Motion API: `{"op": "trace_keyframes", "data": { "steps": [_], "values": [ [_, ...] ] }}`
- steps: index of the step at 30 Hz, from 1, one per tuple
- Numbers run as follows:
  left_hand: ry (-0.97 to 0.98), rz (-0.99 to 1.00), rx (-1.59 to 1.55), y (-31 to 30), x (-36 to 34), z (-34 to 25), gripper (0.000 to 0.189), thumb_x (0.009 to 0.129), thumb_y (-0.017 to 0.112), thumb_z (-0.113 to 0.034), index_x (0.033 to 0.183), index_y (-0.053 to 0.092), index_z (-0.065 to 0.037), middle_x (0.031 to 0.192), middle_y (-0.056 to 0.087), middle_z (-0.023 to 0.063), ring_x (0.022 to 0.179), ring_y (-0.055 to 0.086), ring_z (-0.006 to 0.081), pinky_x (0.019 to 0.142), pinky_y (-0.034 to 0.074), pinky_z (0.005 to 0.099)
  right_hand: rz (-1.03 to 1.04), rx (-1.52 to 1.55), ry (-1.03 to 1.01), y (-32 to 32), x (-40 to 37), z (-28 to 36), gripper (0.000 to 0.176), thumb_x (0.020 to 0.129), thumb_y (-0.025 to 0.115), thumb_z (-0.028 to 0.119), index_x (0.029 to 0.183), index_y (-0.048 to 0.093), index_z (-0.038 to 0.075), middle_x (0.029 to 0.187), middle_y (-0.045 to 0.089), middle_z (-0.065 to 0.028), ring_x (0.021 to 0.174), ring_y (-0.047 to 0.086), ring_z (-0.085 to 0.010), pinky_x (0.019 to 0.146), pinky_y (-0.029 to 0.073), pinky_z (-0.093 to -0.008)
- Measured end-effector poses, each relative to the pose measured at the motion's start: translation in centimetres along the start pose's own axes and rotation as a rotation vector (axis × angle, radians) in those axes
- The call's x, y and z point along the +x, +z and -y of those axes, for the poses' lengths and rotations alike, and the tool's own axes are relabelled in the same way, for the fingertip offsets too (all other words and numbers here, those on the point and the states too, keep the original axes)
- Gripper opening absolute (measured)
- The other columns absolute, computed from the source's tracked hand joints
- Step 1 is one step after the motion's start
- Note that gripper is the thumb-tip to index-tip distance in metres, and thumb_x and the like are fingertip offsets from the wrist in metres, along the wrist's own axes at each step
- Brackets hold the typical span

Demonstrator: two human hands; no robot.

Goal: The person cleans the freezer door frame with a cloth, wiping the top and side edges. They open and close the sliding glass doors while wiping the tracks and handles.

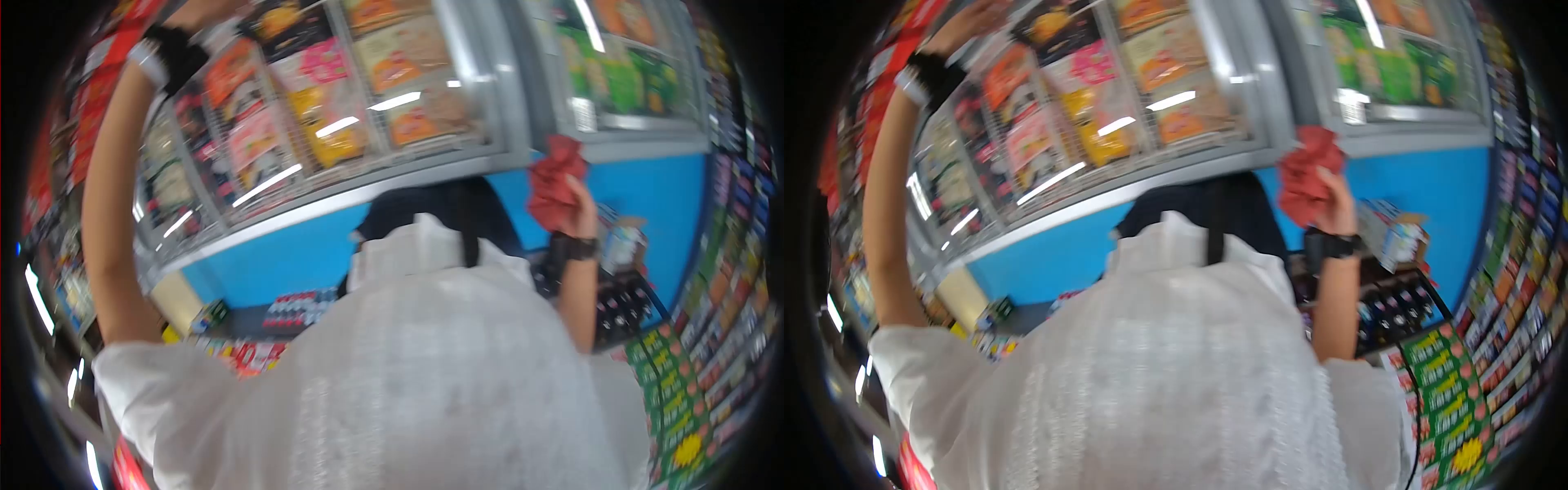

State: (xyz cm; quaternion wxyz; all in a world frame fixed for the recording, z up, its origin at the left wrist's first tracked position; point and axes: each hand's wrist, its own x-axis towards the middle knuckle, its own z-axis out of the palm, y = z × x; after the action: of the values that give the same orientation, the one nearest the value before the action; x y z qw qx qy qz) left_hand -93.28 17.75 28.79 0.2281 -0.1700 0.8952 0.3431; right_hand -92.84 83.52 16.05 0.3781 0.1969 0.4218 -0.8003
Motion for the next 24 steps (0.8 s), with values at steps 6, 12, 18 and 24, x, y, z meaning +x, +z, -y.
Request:
{"op": "trace_keyframes", "data": {
  "steps": [6,12,18,24],
  "values": [
    [0.116,0.037,-0.233,13.8,3.4,-3.2,0.031,0.088,0.050,-0.018,0.115,0.053,-0.004,0.093,0.061,0.0045,0.085,0.057,0.0128,0.078,0.045,0.0249,0.315,0.099,-0.039,7.6,-1.7,1.6,0.057,0.082,0.056,0.011,0.133,0.034,-0.002,0.127,0.049,-0.0154,0.116,0.050,-0.0285,0.100,0.039,-0.0396],
    [-0.035,0.235,-0.473,29.1,9.0,-4.4,0.035,0.089,0.053,-0.028,0.117,0.053,-0.006,0.097,0.061,0.0042,0.084,0.059,0.0124,0.072,0.046,0.0258,0.395,0.110,-0.049,8.6,-3.0,1.7,0.061,0.078,0.057,0.012,0.132,0.033,-0.005,0.126,0.049,-0.0148,0.116,0.049,-0.0262,0.100,0.038,-0.0381],
    [-0.136,0.273,-0.709,35.4,11.8,-9.4,0.039,0.090,0.055,-0.038,0.109,0.054,-0.004,0.095,0.063,0.0035,0.081,0.058,0.0105,0.069,0.049,0.0278,0.450,0.111,-0.047,7.8,-4.1,2.0,0.061,0.077,0.057,0.012,0.131,0.035,-0.005,0.125,0.049,-0.0143,0.113,0.051,-0.0242,0.098,0.039,-0.0361],
    [-0.213,0.188,-0.522,37.1,13.2,-10.7,0.038,0.089,0.056,-0.042,0.096,0.059,-0.005,0.087,0.064,-0.0002,0.078,0.058,0.0059,0.067,0.046,0.0200,0.372,0.121,-0.133,6.5,-5.6,2.6,0.057,0.078,0.060,0.011,0.128,0.039,-0.006,0.122,0.052,-0.0124,0.109,0.053,-0.0207,0.095,0.041,-0.0343]
  ]
}}
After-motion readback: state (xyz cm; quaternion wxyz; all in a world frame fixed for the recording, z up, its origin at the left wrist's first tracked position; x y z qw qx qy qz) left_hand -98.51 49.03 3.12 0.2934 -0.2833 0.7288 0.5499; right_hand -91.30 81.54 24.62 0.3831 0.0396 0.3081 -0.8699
